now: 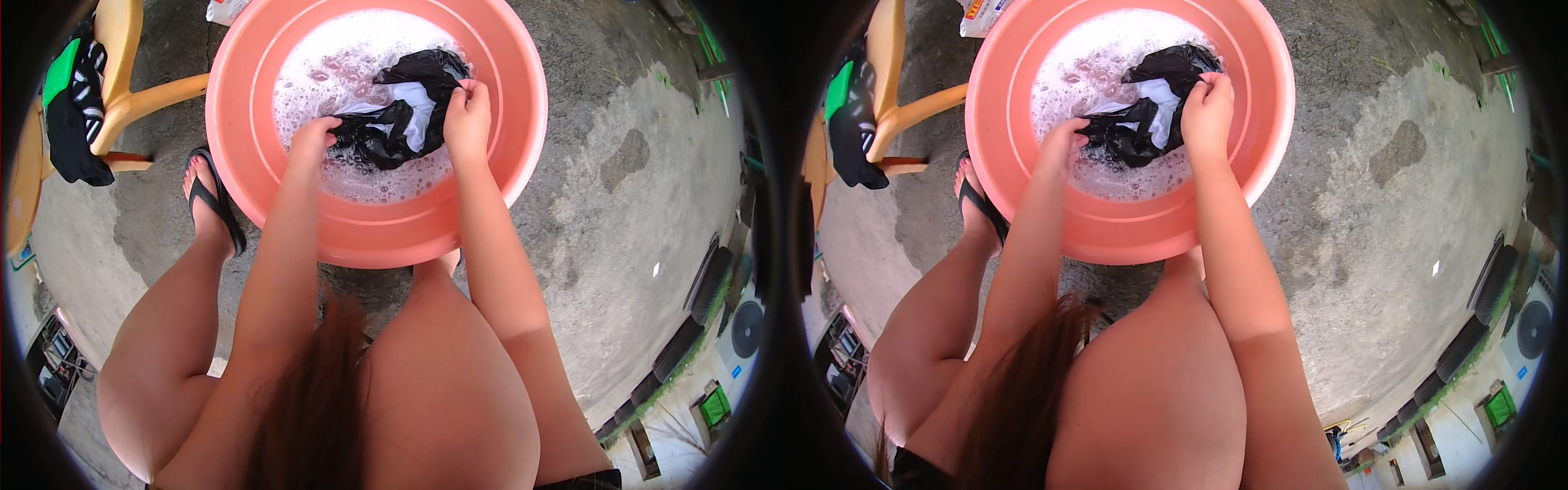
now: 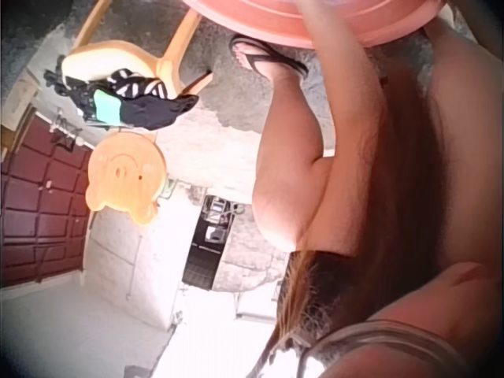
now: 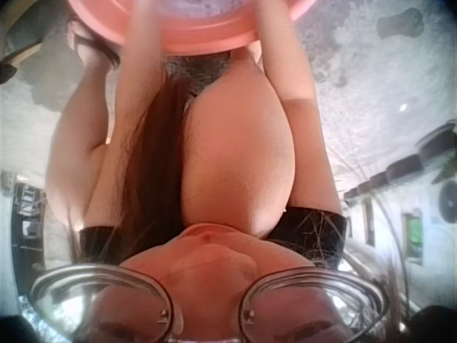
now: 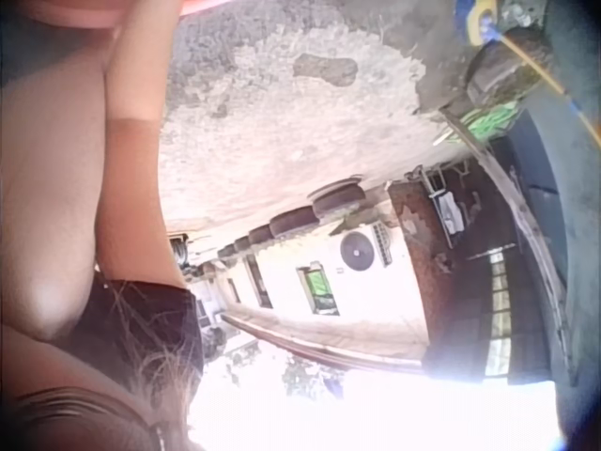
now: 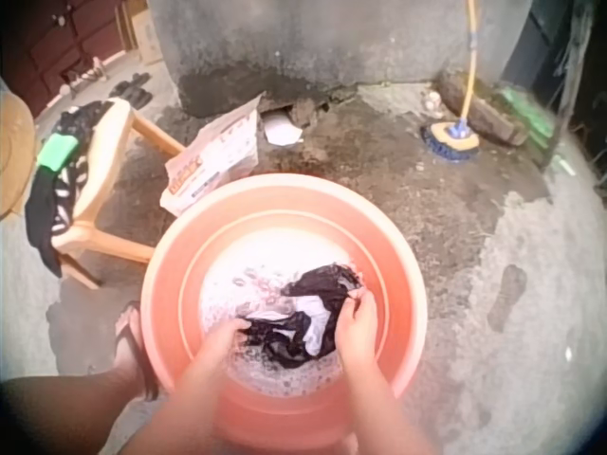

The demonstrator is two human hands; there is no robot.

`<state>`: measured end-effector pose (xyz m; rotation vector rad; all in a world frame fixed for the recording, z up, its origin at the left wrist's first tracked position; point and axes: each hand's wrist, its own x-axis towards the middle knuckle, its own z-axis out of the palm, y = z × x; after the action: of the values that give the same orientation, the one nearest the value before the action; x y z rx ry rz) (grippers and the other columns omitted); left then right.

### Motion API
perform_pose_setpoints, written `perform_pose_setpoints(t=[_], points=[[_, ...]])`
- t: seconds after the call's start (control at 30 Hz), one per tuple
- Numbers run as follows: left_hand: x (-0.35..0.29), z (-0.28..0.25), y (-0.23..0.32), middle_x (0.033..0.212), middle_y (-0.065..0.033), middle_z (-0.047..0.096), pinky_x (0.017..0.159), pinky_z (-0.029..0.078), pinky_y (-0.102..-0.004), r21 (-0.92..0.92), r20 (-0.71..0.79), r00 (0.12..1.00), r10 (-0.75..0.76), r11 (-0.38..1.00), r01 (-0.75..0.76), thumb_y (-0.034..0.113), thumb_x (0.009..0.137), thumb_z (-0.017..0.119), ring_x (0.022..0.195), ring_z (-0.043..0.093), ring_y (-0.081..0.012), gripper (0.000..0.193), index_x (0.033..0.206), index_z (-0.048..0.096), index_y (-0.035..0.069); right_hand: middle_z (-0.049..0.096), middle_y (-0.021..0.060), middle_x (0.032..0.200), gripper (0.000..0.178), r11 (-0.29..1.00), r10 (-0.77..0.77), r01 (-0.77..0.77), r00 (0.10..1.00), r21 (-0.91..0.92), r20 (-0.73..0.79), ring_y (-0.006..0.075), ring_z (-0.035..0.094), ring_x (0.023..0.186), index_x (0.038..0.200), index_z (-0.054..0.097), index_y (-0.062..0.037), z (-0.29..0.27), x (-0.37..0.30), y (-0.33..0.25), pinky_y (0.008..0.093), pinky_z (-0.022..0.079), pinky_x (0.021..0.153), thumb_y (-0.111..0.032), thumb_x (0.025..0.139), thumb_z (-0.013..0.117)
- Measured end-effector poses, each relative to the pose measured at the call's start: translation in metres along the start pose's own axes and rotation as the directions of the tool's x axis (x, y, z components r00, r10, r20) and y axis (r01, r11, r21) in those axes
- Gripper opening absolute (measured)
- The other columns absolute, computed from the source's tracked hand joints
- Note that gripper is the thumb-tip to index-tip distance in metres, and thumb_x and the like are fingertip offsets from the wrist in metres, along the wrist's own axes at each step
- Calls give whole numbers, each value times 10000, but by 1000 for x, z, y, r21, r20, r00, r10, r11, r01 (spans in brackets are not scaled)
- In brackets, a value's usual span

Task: Scrubbing and wringing out laundry in a basin of soapy water.

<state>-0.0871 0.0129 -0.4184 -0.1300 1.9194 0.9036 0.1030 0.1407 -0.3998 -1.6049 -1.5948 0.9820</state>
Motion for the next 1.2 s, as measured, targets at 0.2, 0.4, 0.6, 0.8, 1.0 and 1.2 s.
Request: perform_pose_setpoints(t=[0.2, 0.4, 0.6, 0.8, 1.0, 1.2], points=[[-1, -41, 40, 824, -70, 621, 631, 478, -325, -541, -74, 959, 274, 797, -269, 140, 845, 574, 691, 597, -171, 157, 940, 579, 14, 580, 180, 949, 164, 974, 174, -160, 981, 159, -80, 273, 571, 849, 1000, 550, 11, -7, 9, 17, 364, 455, 798, -86, 878, 500], [-33, -66, 92, 870, -79, 634, 643, 518, -289, -432, -150, 832, 533, 722, -541, 91, 906, 516, 776, 628, -162, 121, 963, 570, 0, 504, 160, 1018, 195, 922, -367, 360, 930, -142, -22, 336, 518, 952, 957, 548, -20, -12, 0, -15, 415, 429, 841, -2, 764, 538], [-66, -56, 116, 744, -18, 620, 594, 440, -225, -335, 70, 756, 651, 729, -597, 124, 852, 602, 650, 576, -90, 85, 866, 577, 44, 525, 70, 1081, 407, 700, -631, 713, 643, -40, 433, 274, 482, 1070, 1078, 575, -123, 16, -46, -45, 455, 351, 951, -127, 683, 676], [-76, -50, 120, 698, 35, 566, 558, 363, -200, -57, 162, 766, 622, 781, -622, 169, 839, 620, 613, 492, -42, 119, 856, 594, 54, 568, 61, 864, 255, 721, -560, 676, 699, -155, 444, 262, 575, 888, 949, 639, -107, 24, -37, -24, 490, 348, 954, -108, 693, 646], [-79, -63, 115, 641, 36, 540, 535, 365, -241, 549, 434, 893, 123, 750, -370, 287, 782, 648, 592, 476, -68, 221, 764, 645, 68, 578, 128, 697, 113, 854, -507, 507, 764, 115, 398, 334, 593, 727, 790, 622, -27, -17, -46, -57, 395, 472, 712, -62, 702, 560], [-39, -37, 55, 702, -36, 650, 624, 453, -270, 805, 519, 829, -207, 445, -393, 297, 727, 711, 645, 579, -133, 280, 788, 703, 24, 660, 126, 806, 213, 795, -86, 550, 522, -257, 849, 305, 644, 876, 860, 647, -61, -25, -81, -20, 438, 439, 858, -214, 722, 594]])
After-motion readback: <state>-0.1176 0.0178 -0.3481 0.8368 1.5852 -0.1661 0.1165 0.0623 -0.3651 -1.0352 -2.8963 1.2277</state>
